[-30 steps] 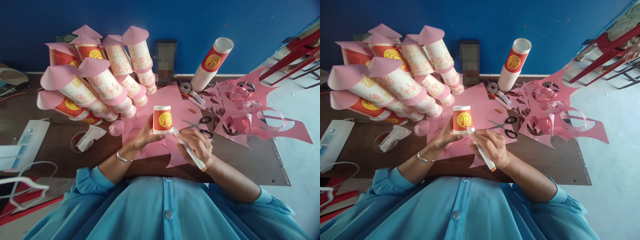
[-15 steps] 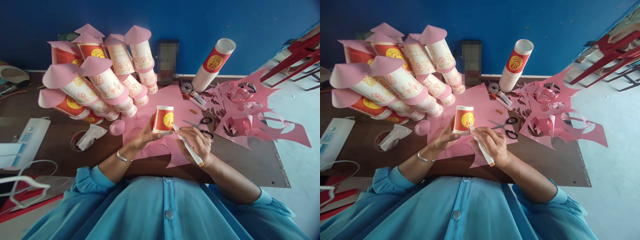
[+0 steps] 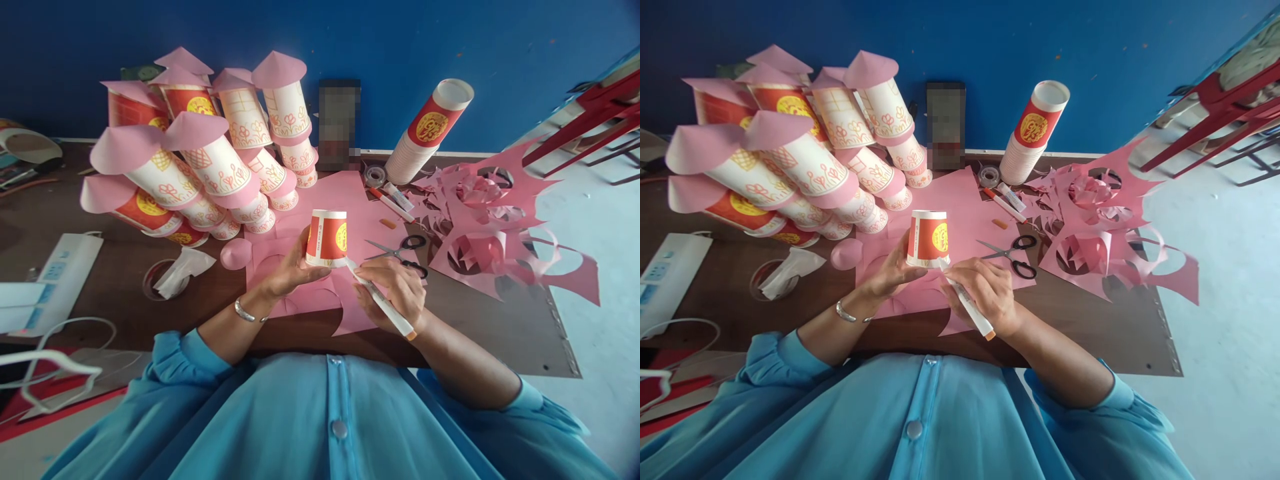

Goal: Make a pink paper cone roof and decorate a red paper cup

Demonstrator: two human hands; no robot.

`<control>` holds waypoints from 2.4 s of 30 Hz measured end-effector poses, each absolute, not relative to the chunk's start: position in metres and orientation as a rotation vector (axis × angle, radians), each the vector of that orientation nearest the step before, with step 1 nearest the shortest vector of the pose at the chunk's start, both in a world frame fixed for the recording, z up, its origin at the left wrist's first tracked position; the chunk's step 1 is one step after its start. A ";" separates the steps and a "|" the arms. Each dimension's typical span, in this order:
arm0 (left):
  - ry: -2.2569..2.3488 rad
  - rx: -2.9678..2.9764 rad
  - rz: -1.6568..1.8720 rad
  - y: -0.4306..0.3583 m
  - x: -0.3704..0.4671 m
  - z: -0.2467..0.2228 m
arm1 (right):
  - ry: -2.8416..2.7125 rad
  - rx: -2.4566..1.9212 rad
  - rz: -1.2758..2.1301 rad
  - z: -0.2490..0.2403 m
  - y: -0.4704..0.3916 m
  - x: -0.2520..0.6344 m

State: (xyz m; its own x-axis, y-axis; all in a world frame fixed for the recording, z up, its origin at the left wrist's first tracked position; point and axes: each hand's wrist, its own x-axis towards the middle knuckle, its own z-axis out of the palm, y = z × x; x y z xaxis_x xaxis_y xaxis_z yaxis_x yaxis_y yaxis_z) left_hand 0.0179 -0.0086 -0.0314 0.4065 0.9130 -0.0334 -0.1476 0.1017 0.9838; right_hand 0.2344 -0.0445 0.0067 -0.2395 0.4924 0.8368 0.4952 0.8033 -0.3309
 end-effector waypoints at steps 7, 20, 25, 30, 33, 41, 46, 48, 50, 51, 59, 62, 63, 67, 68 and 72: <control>0.831 1.235 0.902 -0.008 0.020 -0.036 | -1.977 -0.696 0.068 0.004 -0.047 0.234; 0.844 1.357 0.886 -0.008 0.019 -0.028 | -2.006 -0.696 0.092 0.003 -0.047 0.235; 0.855 1.323 0.879 -0.009 0.019 -0.030 | -2.020 -0.711 0.080 0.003 -0.046 0.235; 0.856 1.308 0.875 -0.010 0.020 -0.028 | -2.018 -0.709 0.066 0.004 -0.045 0.234; 0.863 1.324 0.864 -0.010 0.020 -0.029 | -2.015 -0.708 0.062 0.003 -0.045 0.234; 0.877 1.327 0.862 -0.009 0.020 -0.034 | -2.003 -0.739 0.036 0.004 -0.045 0.234; 0.893 1.345 0.833 -0.009 0.021 -0.031 | -1.971 -0.755 0.019 0.005 -0.045 0.233; 0.887 1.335 0.838 -0.009 0.020 -0.031 | -1.965 -0.763 0.016 0.005 -0.045 0.233; 0.883 1.338 0.845 -0.009 0.020 -0.032 | -1.967 -0.777 0.015 0.004 -0.045 0.233; 0.884 1.341 0.847 -0.009 0.020 -0.032 | -1.969 -0.782 0.012 0.004 -0.045 0.233; 0.885 1.368 0.869 -0.008 0.021 -0.033 | -1.975 -0.766 0.001 0.004 -0.044 0.233; 0.886 1.370 0.870 -0.008 0.020 -0.034 | -1.985 -0.758 0.006 0.004 -0.044 0.232; 0.885 1.364 0.867 -0.008 0.020 -0.034 | -1.986 -0.754 0.007 0.004 -0.044 0.232; 0.891 1.348 0.855 -0.009 0.020 -0.036 | -1.991 -0.750 0.008 0.004 -0.044 0.232; 0.892 1.349 0.853 -0.009 0.020 -0.037 | -1.992 -0.750 0.009 0.004 -0.044 0.232; 0.887 1.339 0.838 -0.009 0.019 -0.039 | -2.001 -0.748 0.021 0.005 -0.044 0.233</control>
